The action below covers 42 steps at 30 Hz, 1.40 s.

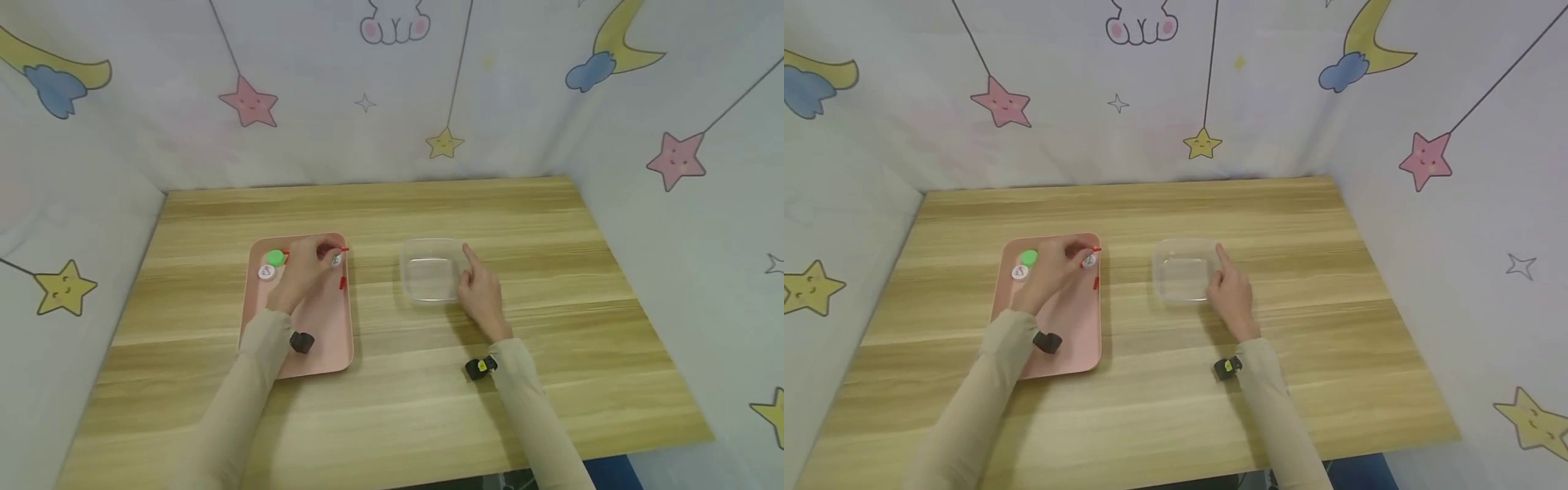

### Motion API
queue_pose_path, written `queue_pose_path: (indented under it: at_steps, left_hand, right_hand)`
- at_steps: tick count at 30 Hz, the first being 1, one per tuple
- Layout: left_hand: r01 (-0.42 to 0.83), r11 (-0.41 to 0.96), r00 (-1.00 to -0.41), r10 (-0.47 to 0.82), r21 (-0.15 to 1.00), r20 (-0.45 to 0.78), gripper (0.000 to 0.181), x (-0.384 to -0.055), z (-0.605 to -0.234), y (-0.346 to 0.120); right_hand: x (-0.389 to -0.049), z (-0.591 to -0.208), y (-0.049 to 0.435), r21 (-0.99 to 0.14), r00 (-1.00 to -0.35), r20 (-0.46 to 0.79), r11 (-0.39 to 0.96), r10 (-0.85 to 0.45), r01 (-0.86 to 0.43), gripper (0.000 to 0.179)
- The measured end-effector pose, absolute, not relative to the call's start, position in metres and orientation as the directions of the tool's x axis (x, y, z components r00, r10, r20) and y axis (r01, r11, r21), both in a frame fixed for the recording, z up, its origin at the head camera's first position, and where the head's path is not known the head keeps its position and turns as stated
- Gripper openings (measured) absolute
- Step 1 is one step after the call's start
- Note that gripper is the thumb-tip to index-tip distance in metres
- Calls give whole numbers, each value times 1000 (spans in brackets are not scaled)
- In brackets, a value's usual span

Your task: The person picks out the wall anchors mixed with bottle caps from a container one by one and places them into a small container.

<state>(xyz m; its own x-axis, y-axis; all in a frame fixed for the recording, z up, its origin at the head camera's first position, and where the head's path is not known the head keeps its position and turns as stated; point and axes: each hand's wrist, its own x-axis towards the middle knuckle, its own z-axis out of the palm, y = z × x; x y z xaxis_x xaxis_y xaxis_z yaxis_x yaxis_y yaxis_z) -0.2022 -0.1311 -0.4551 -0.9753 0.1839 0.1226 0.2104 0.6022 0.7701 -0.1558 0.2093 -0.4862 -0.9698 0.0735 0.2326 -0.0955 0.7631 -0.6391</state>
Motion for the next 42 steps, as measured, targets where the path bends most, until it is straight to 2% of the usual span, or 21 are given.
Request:
queue_pose_path:
  at_steps: [11, 23, 29, 42]
  left_hand:
    - [218, 581, -968, 231, 784, 98, 16, -207, -448, -108]
    - [285, 591, -952, 265, 755, 152, 12, -209, -442, -85]
    - [300, 583, -945, 289, 755, 152, 12, -208, -445, -74]
    - [339, 575, -919, 371, 745, 132, 15, -210, -436, -51]
  right_hand:
    - [-156, -487, 209, -645, -972, 223, 758, 67, -96, 60]
    - [-157, -488, 208, -673, -972, 224, 732, 67, -105, 56]
    - [-155, -492, 208, -665, -958, 275, 735, 77, -132, 55]
    - [-154, -490, 208, -678, -957, 275, 724, 94, -123, 55]
